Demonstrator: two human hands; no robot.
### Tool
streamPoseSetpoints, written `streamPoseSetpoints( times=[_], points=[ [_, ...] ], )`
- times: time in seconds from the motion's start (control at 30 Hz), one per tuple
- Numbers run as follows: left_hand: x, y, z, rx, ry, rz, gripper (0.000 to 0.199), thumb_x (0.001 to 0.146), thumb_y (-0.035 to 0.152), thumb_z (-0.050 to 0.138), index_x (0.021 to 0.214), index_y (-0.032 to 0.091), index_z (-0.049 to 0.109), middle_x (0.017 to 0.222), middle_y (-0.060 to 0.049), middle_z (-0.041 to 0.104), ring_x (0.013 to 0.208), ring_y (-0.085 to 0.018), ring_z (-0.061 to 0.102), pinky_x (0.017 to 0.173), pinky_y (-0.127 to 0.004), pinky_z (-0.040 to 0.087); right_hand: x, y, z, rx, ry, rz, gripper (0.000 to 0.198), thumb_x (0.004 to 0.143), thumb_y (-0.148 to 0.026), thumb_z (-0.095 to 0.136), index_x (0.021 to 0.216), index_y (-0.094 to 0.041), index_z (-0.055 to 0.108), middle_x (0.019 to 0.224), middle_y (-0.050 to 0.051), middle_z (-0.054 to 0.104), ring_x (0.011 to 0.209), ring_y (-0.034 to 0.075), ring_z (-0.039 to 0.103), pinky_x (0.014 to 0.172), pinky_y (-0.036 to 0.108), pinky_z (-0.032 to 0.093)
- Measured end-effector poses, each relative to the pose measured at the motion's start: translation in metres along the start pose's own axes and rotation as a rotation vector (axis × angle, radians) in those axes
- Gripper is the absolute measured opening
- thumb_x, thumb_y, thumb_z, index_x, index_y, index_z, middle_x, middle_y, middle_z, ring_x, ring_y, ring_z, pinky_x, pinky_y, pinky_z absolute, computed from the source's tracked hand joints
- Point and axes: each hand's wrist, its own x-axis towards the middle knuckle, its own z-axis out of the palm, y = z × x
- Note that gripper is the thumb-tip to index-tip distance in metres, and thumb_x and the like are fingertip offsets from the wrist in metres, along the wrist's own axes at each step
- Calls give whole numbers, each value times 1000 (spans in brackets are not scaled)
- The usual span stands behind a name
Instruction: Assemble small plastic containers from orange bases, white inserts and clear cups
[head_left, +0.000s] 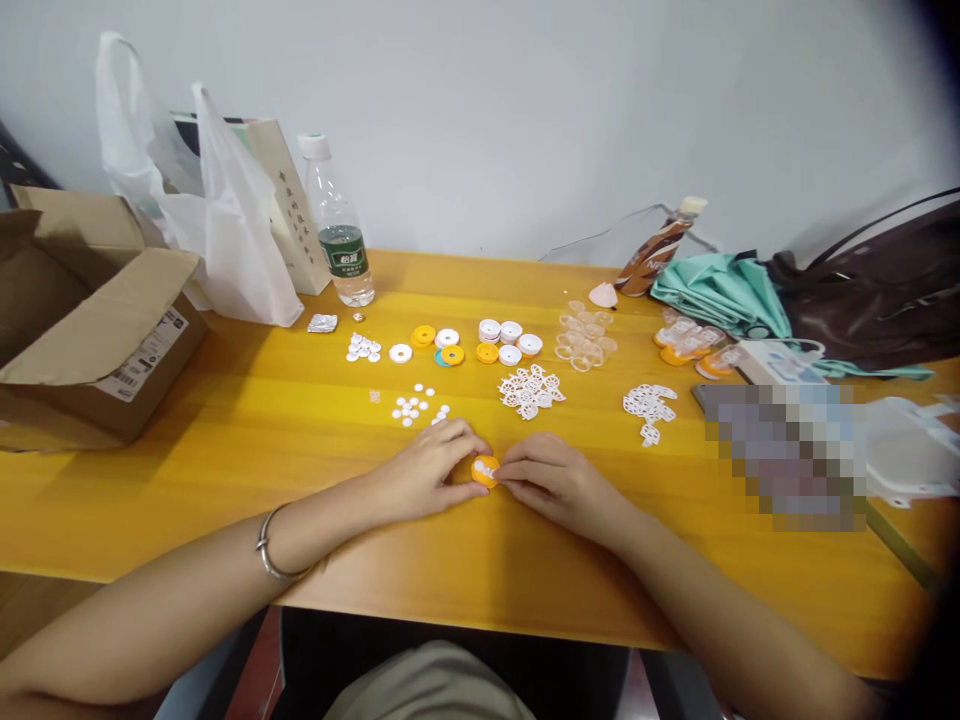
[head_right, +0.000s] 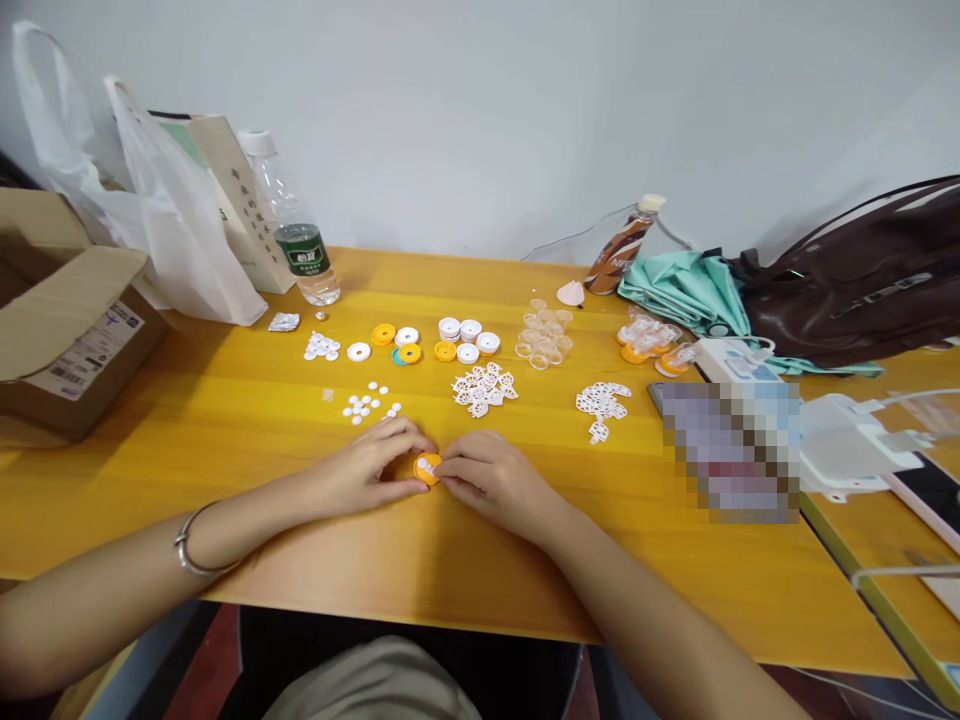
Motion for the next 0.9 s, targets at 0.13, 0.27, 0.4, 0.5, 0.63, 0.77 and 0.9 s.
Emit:
streamPoseSetpoints(
  times=[0.13, 0.27, 0.4, 0.5, 0.63, 0.77, 0.9],
  points=[
    [0, 0, 0, 2, 7, 8, 30, 82, 31, 55, 110, 20, 52, 101, -7, 52, 95, -19, 50, 86, -34, 43, -1, -1, 1, 65, -6, 46, 13, 84, -18, 53, 89, -22, 64, 86, 6, 66, 77, 15, 61, 69, 28, 50],
    [-1, -1, 0, -1, 14, 13, 30, 82, 30, 55, 110, 20, 53, 100, -7, 52, 95, -19, 50, 86, -34, 43, 0, -2, 1, 132, -16, 69, 12, 85, -18, 53, 88, -21, 64, 85, 6, 65, 76, 14, 61, 67, 26, 51],
    [-1, 1, -1, -2, 4, 8, 30, 82, 29, 55, 110, 20, 52, 101, -7, 52, 95, -20, 50, 86, -34, 43, 0, -2, 0, 155, -27, 91, 13, 85, -18, 53, 88, -21, 65, 85, 6, 64, 77, 14, 61, 68, 26, 51],
    [-1, 1, -1, 0, -8, -5, 30, 82, 29, 55, 110, 20, 52, 101, -7, 52, 96, -20, 50, 87, -34, 43, 0, -1, 1, 157, -21, 93, 13, 84, -17, 52, 88, -21, 65, 85, 6, 64, 77, 14, 61, 69, 26, 51],
    [0, 1, -1, 0, -9, -2, 30, 82, 29, 56, 111, 20, 52, 102, -7, 51, 96, -19, 49, 87, -35, 43, 0, -3, 1, 158, -16, 95, 13, 83, -16, 52, 87, -21, 64, 84, 6, 64, 75, 14, 60, 67, 26, 51],
    [0, 2, -2, -2, -7, 3, 29, 82, 28, 55, 111, 20, 52, 101, -7, 51, 96, -20, 49, 87, -35, 43, 1, -5, 2, 187, -15, 123, 13, 82, -15, 53, 86, -21, 64, 81, 5, 63, 74, 13, 59, 66, 26, 50],
    [0, 1, -2, -2, -9, 14, 29, 84, 27, 53, 111, 20, 52, 101, -7, 51, 96, -19, 49, 87, -35, 42, 2, -6, 2, 274, -25, 222, 10, 81, -17, 54, 83, -20, 63, 79, 4, 62, 74, 14, 59, 67, 26, 50]
  ],
)
